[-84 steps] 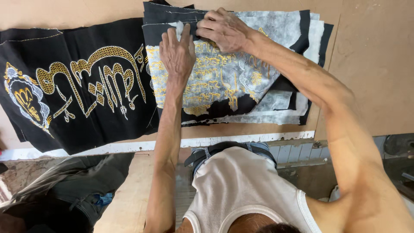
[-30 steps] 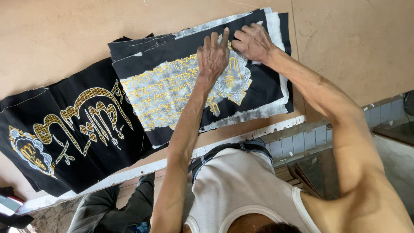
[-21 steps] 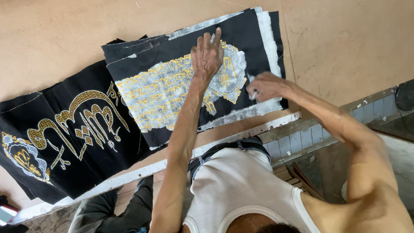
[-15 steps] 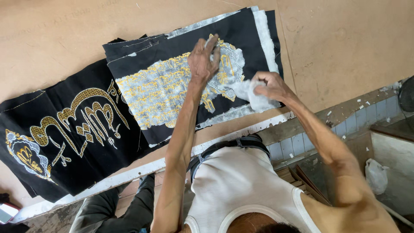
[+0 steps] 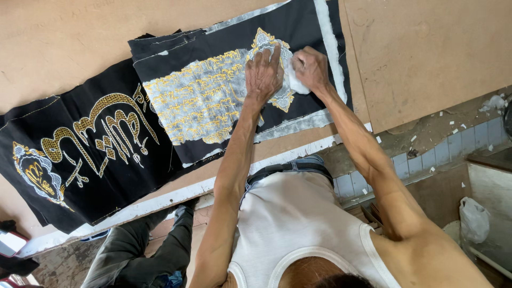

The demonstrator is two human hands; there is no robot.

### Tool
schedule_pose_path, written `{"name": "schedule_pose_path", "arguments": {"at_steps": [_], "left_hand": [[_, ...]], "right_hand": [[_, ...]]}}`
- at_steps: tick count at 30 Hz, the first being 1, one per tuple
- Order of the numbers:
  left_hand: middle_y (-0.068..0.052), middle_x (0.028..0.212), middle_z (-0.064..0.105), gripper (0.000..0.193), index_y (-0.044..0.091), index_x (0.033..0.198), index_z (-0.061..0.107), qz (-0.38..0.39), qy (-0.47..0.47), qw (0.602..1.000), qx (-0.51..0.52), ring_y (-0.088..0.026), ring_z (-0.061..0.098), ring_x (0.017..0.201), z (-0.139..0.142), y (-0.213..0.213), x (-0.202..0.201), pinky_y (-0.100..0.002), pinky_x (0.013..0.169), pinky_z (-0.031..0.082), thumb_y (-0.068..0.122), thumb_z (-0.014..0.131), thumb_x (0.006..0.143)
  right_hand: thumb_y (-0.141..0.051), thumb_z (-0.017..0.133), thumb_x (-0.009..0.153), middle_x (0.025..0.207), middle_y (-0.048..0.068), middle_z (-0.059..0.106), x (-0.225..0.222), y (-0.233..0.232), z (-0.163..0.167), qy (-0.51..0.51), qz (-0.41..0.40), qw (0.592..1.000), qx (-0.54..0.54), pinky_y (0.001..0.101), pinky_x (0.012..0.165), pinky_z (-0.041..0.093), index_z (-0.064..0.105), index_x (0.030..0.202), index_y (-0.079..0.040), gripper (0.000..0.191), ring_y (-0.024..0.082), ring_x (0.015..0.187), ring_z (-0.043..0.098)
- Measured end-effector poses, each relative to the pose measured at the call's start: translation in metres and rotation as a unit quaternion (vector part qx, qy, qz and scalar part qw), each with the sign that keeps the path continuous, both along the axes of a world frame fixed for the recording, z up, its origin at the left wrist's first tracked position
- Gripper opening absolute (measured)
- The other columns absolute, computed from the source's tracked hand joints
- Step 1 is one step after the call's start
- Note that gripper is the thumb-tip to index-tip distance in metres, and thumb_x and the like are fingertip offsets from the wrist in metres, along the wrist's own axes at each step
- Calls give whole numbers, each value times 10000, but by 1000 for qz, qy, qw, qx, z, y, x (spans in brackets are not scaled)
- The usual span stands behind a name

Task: The person peels white backing paper off black fabric panels embroidered with gold calligraphy, pulling the paper away section by section while holding the fabric flat with the other hand, and works progressively across the panels on the table.

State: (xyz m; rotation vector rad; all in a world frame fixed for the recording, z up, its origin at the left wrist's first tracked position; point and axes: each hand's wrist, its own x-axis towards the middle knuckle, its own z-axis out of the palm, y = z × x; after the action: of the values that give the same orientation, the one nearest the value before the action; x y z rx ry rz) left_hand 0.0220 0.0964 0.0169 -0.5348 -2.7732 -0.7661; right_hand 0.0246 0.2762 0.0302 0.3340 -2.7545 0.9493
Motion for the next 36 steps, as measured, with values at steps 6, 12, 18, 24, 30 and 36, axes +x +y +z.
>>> {"name": "schedule_pose_path", "arguments": {"at_steps": [6, 12, 18, 24, 30, 36], "left_hand": [[-85, 1046, 605, 499, 123, 1399, 580, 4, -53, 994, 91, -255, 611, 966, 19, -4, 4, -482, 817, 510, 356, 666, 966], [-188, 1082, 513, 676, 100, 1394, 569, -137, -23, 955, 263, -363, 515, 1039, 57, 35, 92, -515, 948, 449, 439, 764, 842], [-183, 1300, 567, 355, 75, 1194, 554, -136, 22, 941, 309, -370, 525, 1254, 27, 47, 114, -511, 1072, 446, 86, 678, 862], [-147, 1346, 546, 433, 12, 1345, 554, -101, -5, 970, 221, -322, 422, 1372, 21, 58, 140, -586, 1187, 283, 178, 672, 962], [-167, 1665, 256, 620, -44, 1461, 488, -166, -9, 986, 18, -312, 225, 1559, 45, 74, 177, -639, 1277, 106, 333, 617, 985], [-176, 1445, 561, 492, -5, 1290, 662, -366, -155, 896, 199, -302, 493, 1400, 54, 72, 178, -493, 1171, 397, 180, 706, 837]], "right_hand": [[-10, 698, 954, 850, 43, 689, 66, 37, -11, -4, -99, 975, -200, 356, 686, 549, 691, 988, 29, 52, 159, 779, 672], [-157, 593, 1129, 1007, 43, 666, 98, 0, -37, -96, -271, 722, -629, 335, 708, 523, 594, 1224, -13, 173, 168, 851, 636], [-376, 429, 1057, 1395, 120, 570, 152, -36, 6, -299, -58, 494, -814, 587, 1158, 486, 498, 1391, -93, 443, 313, 1313, 582], [-585, 416, 993, 1461, 216, 525, 161, -32, 55, -228, -25, 488, -842, 574, 1129, 448, 430, 1424, -61, 680, 420, 1318, 556], [-507, 608, 980, 1509, 149, 506, 196, 11, 38, -231, -113, 653, -712, 406, 1217, 406, 472, 1459, -76, 659, 271, 1438, 483], [-277, 653, 899, 1142, 71, 662, 254, 44, -14, -173, -343, 565, -730, 338, 919, 555, 596, 1262, -66, 424, 196, 1049, 674]]}}
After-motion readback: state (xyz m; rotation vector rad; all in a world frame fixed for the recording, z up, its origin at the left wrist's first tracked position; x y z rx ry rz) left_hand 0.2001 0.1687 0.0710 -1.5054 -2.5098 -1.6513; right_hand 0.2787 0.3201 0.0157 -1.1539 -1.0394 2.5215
